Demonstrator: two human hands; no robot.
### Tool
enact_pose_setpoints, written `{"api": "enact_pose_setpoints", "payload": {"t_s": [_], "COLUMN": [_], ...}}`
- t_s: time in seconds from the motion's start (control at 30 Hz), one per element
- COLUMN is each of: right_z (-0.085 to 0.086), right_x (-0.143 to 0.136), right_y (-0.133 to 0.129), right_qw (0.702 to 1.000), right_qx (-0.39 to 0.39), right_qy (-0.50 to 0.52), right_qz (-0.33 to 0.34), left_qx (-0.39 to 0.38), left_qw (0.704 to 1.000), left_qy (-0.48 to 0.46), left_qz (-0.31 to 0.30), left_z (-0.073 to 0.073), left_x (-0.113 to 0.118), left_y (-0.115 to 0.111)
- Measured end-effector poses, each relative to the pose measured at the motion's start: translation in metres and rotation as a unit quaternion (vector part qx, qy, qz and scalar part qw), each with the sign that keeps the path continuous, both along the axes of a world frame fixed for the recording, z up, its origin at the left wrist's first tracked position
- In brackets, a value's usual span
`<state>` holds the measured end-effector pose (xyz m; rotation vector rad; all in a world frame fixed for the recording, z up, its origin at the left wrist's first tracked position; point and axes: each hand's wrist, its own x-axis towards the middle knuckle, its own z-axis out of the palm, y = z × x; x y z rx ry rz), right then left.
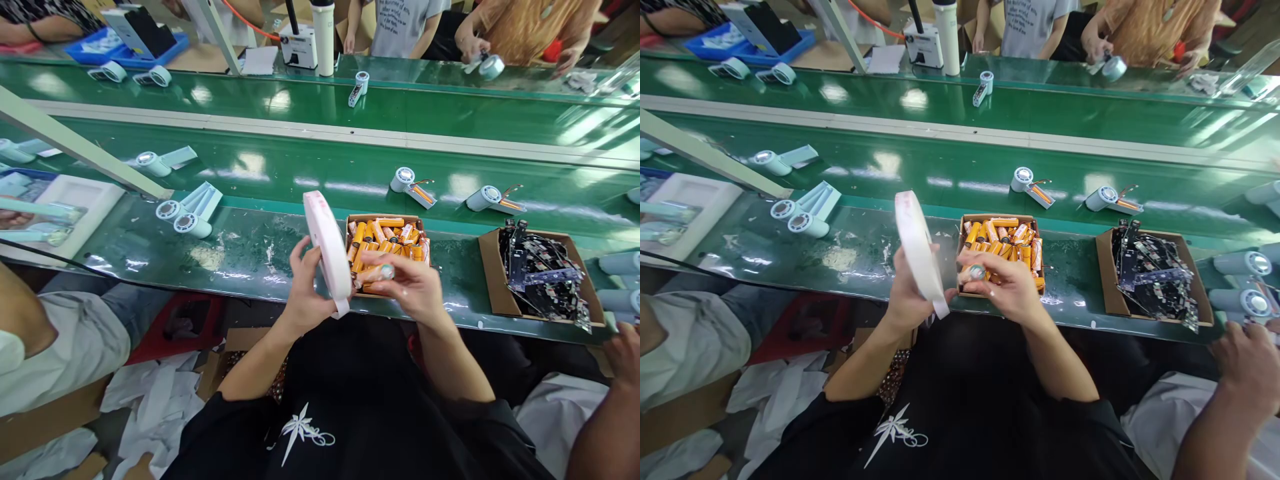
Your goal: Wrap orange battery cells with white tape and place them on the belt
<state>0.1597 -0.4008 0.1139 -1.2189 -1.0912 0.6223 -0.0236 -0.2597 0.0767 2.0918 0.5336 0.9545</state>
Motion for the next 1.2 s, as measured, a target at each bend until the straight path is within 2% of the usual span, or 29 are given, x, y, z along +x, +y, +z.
{"api": "enact_pose_setpoints", "payload": {"t_s": [0.03, 0.1, 0.17, 0.27, 0.37, 0.47, 0.57, 0.67, 0.77, 0.87, 1.0, 1.1, 1.2], "right_z": [0.004, 0.014, 0.023, 0.031, 0.03, 0.027, 0.024, 0.016, 0.005, -0.004, -0.009, -0.008, 0.001], "right_x": [0.004, 0.011, 0.017, 0.022, 0.022, 0.023, 0.028, 0.037, 0.039, 0.025, -0.014, -0.031, -0.01], "right_y": [-0.003, -0.008, -0.011, -0.01, -0.008, -0.006, -0.004, -0.001, 0.005, 0.012, 0.024, 0.029, 0.018], "right_qw": [0.999, 0.996, 0.993, 0.982, 0.965, 0.962, 0.97, 0.983, 0.986, 0.968, 0.918, 0.898, 0.916], "right_qx": [0.003, -0.001, -0.018, -0.068, -0.123, -0.148, -0.168, -0.172, -0.112, 0.006, 0.143, 0.157, 0.111], "right_qy": [0.017, 0.027, -0.009, -0.119, -0.2, -0.213, -0.167, -0.06, 0.078, 0.186, 0.277, 0.312, 0.315], "right_qz": [-0.032, -0.089, -0.116, -0.127, -0.113, -0.083, -0.046, -0.036, -0.1, -0.17, -0.247, -0.268, -0.221], "left_qx": [0.092, 0.24, 0.31, 0.356, 0.374, 0.39, 0.401, 0.371, 0.334, 0.316, 0.378, 0.4, 0.365], "left_qw": [0.995, 0.966, 0.942, 0.921, 0.915, 0.907, 0.902, 0.915, 0.931, 0.938, 0.908, 0.892, 0.909], "left_qy": [0.026, 0.066, 0.098, 0.126, 0.124, 0.126, 0.142, 0.149, 0.144, 0.123, 0.107, 0.101, 0.101], "left_qz": [0.028, 0.07, 0.087, 0.092, 0.092, 0.093, 0.078, 0.047, 0.04, 0.074, 0.15, 0.185, 0.174], "left_z": [0.0, 0.0, 0.0, -0.001, 0.0, 0.004, 0.006, 0.004, -0.002, -0.006, -0.005, 0.0, 0.002], "left_x": [-0.004, -0.012, -0.019, -0.026, -0.028, -0.028, -0.028, -0.027, -0.023, -0.016, -0.002, 0.007, 0.003], "left_y": [0.004, 0.013, 0.018, 0.02, 0.018, 0.018, 0.02, 0.017, 0.007, -0.003, -0.013, -0.031, -0.055]}}
